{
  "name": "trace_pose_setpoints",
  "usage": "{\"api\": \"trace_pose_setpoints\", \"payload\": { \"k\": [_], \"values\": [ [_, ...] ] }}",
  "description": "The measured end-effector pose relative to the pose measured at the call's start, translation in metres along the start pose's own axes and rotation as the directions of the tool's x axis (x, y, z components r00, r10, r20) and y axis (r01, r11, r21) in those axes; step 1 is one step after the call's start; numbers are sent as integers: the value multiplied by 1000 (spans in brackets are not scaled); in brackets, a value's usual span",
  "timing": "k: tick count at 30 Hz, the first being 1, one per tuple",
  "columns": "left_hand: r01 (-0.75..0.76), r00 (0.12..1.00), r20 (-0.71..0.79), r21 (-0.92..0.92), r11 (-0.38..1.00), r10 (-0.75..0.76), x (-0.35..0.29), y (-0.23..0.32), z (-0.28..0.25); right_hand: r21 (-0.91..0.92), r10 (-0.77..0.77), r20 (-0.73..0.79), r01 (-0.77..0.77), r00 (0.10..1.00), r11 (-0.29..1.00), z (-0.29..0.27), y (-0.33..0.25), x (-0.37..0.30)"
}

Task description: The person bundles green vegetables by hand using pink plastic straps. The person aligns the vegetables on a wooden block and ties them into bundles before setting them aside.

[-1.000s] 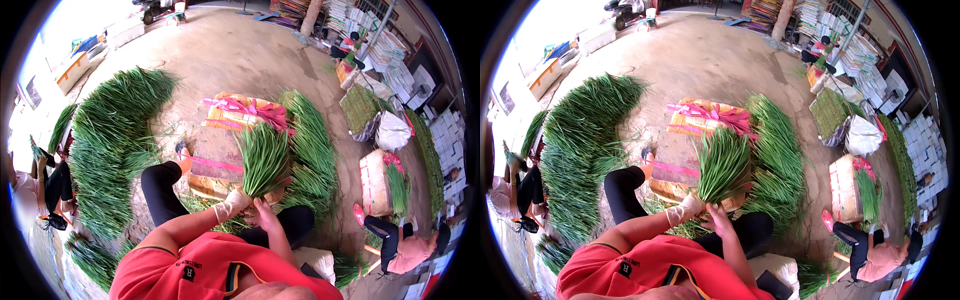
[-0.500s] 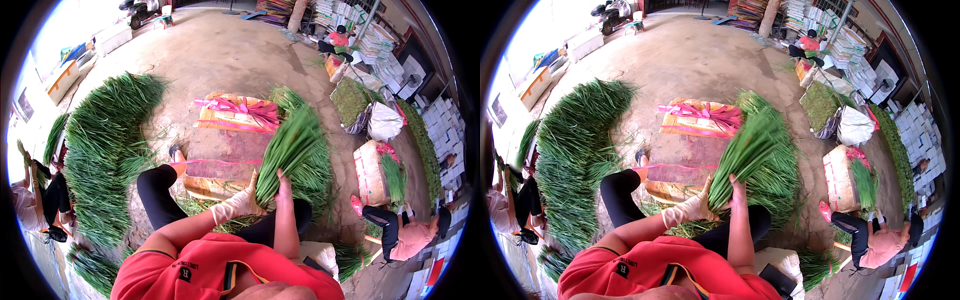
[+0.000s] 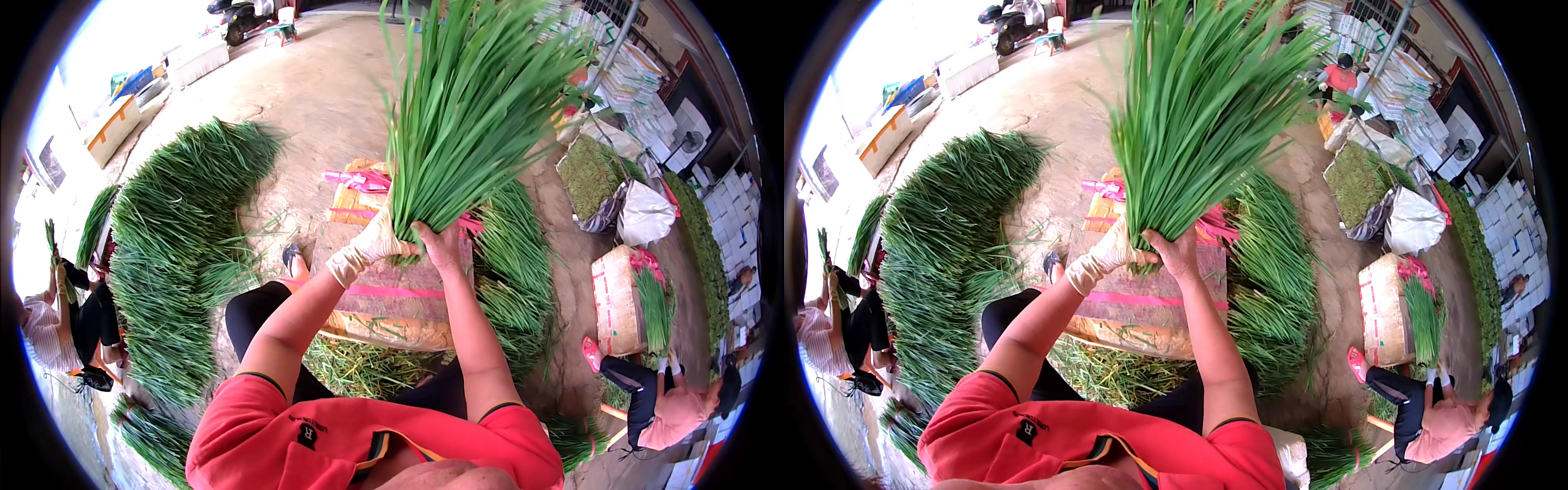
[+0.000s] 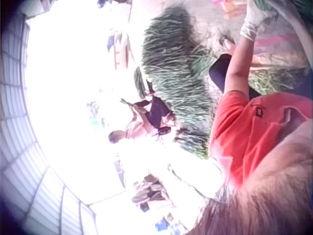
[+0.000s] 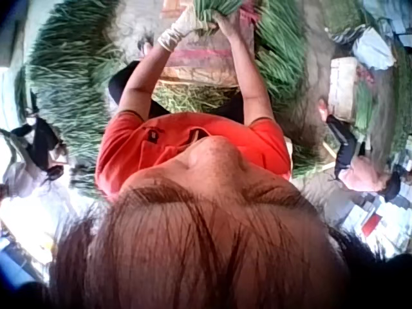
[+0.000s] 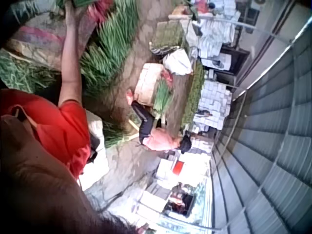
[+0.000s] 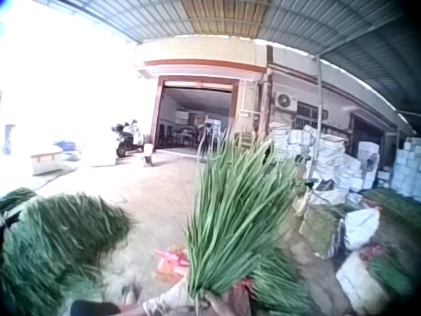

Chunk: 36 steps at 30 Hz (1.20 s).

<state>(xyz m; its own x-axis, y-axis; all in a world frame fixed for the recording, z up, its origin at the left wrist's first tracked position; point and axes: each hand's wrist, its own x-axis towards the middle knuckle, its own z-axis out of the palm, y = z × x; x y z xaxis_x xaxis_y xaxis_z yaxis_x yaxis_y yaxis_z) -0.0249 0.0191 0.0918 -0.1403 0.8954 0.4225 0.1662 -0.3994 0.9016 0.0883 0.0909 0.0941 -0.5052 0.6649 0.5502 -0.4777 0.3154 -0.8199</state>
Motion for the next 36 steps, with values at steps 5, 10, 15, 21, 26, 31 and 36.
{"api": "trace_pose_setpoints", "payload": {
  "k": [5,10,15,21,26,31,36],
  "values": [
    [18,990,135,100,995,-32,-11,-71,-20,40,297,204,-312,933,949,-16,61,-22],
    [-148,975,206,351,924,78,-13,-118,-31,-331,281,417,-143,864,933,-47,129,-44],
    [-88,988,140,173,981,64,16,-114,-35,-326,303,212,-226,929,918,-17,70,-4],
    [45,981,169,279,959,-96,27,-84,-46,-329,73,150,-19,986,944,-10,74,11],
    [19,991,119,265,964,-53,25,-78,-41,-368,103,220,-16,970,930,-12,72,16],
    [-12,974,220,280,960,-52,26,-87,-50,-179,437,339,-399,833,899,-14,61,20],
    [-75,909,332,725,685,-252,55,3,-23,-12,261,237,-265,936,964,-19,13,31]
  ]
}}
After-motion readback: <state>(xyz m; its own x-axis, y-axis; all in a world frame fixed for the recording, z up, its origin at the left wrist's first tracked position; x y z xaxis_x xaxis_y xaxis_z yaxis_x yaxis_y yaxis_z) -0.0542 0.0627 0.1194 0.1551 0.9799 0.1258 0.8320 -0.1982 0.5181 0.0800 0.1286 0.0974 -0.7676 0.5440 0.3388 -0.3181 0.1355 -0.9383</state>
